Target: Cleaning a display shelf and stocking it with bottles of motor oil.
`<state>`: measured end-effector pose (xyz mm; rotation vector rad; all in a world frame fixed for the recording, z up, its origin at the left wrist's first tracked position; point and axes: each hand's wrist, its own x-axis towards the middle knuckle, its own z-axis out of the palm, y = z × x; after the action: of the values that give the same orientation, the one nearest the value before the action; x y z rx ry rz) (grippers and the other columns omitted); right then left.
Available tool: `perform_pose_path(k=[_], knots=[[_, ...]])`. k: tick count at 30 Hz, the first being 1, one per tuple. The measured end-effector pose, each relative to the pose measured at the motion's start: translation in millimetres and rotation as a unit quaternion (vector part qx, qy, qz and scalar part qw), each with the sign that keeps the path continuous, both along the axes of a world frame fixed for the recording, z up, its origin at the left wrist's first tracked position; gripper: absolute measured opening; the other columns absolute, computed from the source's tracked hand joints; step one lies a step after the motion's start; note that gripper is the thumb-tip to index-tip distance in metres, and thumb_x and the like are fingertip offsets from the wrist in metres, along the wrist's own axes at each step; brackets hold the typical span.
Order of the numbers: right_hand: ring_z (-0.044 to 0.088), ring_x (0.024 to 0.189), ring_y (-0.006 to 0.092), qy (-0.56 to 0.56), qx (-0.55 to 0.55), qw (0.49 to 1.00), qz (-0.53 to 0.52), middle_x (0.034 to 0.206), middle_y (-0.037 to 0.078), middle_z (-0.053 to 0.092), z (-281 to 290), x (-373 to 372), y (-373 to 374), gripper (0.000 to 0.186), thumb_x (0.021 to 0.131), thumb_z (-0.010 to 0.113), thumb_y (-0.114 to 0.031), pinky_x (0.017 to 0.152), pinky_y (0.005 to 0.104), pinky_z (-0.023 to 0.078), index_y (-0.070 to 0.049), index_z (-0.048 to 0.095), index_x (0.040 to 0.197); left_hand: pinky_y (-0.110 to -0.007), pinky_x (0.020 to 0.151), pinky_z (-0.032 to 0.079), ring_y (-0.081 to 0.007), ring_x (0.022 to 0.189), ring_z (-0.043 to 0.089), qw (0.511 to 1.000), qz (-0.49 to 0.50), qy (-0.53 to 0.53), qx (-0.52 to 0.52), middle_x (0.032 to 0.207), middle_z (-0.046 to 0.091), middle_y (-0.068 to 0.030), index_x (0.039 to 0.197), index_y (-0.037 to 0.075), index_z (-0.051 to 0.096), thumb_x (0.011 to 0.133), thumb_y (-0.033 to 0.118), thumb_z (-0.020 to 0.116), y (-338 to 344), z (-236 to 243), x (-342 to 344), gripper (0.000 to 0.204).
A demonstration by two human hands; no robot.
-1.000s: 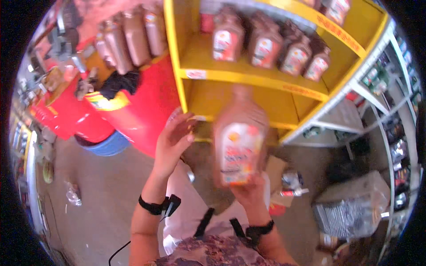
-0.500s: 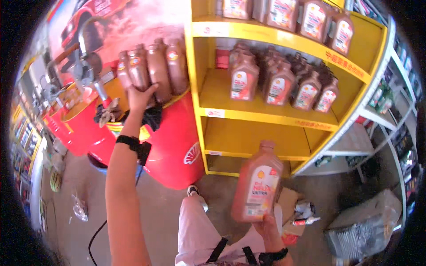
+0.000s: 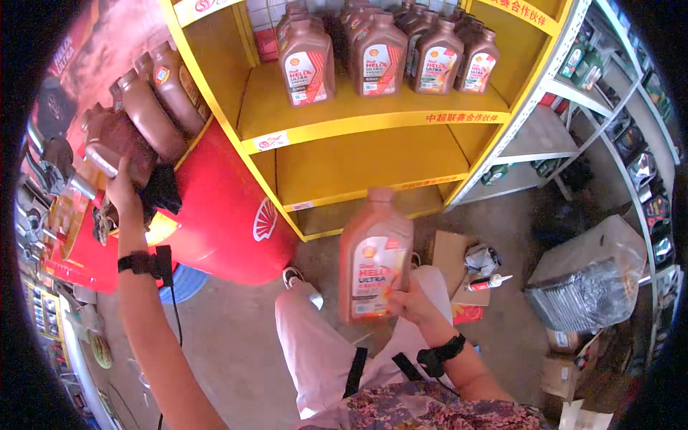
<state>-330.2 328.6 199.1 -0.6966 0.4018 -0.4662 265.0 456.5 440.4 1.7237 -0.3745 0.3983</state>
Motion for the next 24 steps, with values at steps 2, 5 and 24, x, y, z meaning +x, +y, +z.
perform_pose_path(k=[2, 5, 24], knots=[[0.064, 0.09, 0.0214, 0.185, -0.065, 0.981, -0.01, 0.108, 0.008, 0.064, -3, 14, -12, 0.067, 0.071, 0.078, -0.013, 0.085, 0.0367, 0.052, -0.006, 0.046, 0.129, -0.032, 0.076, 0.05, -0.0186, 0.082, 0.062, 0.989, -0.038, -0.069, -0.122, 0.096, 0.065, -0.0088, 0.11, -0.005, 0.06, 0.075, 0.032, 0.076, -7, -13, -14, 0.053], [0.064, 0.088, 0.0217, 0.231, -0.172, 0.955, -0.07, 0.106, 0.01, 0.065, -28, 25, -36, 0.057, 0.072, 0.077, -0.013, 0.082, 0.0356, 0.052, -0.002, 0.053, 0.123, -0.035, 0.083, 0.048, -0.0213, 0.093, 0.06, 0.957, -0.094, 0.002, -0.275, 0.108, 0.062, -0.0113, 0.115, -0.005, 0.057, 0.081, 0.03, 0.071, 3, 0, -43, 0.05], [0.062, 0.086, 0.0175, 0.119, -0.291, 0.947, -0.068, 0.096, 0.003, 0.064, -103, 277, -306, 0.049, 0.069, 0.081, -0.015, 0.078, 0.0322, 0.052, -0.004, 0.056, 0.11, -0.036, 0.086, 0.049, -0.0201, 0.099, 0.06, 0.829, -0.169, 0.529, -0.071, 0.111, 0.061, -0.0096, 0.121, -0.003, 0.05, 0.072, 0.003, 0.071, -62, -255, -317, 0.054]])
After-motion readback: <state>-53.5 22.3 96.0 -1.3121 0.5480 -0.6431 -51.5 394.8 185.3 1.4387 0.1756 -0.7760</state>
